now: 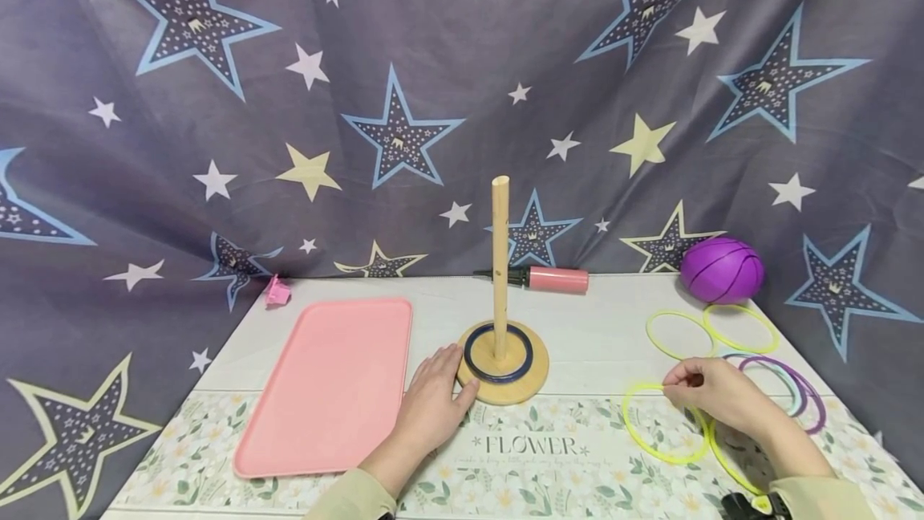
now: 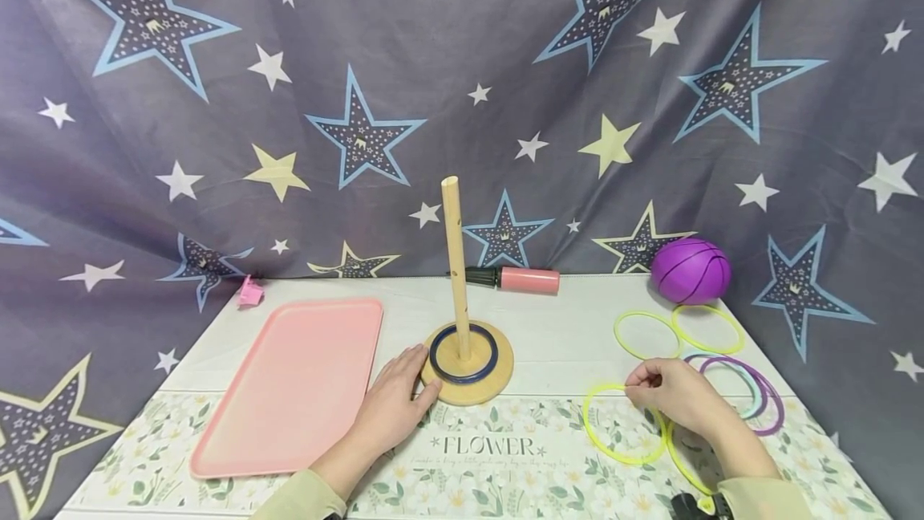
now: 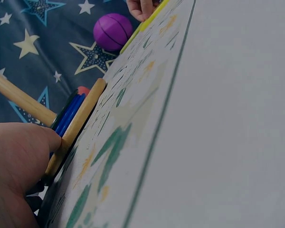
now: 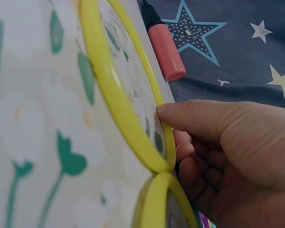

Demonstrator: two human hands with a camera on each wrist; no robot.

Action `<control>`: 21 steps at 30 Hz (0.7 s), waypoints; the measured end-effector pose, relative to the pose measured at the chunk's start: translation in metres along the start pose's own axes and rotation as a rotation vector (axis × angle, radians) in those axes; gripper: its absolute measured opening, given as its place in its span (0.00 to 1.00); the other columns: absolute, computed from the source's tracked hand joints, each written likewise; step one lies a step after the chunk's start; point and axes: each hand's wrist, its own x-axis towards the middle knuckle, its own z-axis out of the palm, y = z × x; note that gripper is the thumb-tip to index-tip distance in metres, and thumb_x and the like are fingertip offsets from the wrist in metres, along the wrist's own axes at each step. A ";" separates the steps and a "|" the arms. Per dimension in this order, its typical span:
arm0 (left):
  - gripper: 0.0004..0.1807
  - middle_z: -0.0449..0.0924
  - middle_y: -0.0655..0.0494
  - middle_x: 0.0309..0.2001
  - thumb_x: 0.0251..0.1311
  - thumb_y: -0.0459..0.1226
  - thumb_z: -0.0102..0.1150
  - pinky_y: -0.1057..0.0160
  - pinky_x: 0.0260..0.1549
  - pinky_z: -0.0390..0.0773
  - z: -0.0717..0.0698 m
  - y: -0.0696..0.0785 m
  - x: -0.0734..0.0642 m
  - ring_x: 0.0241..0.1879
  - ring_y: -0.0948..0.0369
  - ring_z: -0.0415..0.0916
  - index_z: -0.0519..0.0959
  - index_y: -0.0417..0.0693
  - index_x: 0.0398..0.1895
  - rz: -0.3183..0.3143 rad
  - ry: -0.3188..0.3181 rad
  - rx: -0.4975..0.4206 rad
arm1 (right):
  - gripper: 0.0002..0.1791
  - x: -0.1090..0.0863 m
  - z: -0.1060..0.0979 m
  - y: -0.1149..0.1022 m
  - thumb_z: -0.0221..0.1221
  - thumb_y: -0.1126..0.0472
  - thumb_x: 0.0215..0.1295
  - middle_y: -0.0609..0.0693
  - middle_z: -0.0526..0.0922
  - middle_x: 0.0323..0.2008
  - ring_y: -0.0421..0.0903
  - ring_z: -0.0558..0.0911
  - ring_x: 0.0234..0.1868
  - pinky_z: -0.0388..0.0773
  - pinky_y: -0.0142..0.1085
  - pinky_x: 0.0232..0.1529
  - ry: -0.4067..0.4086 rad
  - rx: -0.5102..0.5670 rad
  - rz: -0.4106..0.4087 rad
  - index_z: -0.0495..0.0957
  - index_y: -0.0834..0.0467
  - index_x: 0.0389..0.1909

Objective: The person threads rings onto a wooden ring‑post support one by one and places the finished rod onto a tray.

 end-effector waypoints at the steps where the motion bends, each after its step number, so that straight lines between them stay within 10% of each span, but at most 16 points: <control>1: 0.36 0.68 0.35 0.80 0.80 0.46 0.64 0.39 0.83 0.55 0.000 0.000 0.000 0.82 0.40 0.63 0.70 0.30 0.79 0.001 0.001 0.001 | 0.07 0.000 0.000 0.000 0.73 0.57 0.72 0.48 0.85 0.33 0.41 0.80 0.34 0.79 0.34 0.36 -0.001 -0.005 0.001 0.88 0.57 0.41; 21: 0.38 0.67 0.35 0.81 0.80 0.48 0.63 0.39 0.84 0.54 0.002 -0.005 0.002 0.82 0.40 0.61 0.69 0.30 0.80 0.001 -0.003 0.001 | 0.17 0.004 0.002 -0.010 0.68 0.50 0.80 0.51 0.91 0.47 0.41 0.85 0.44 0.83 0.32 0.42 0.112 0.094 0.001 0.89 0.60 0.56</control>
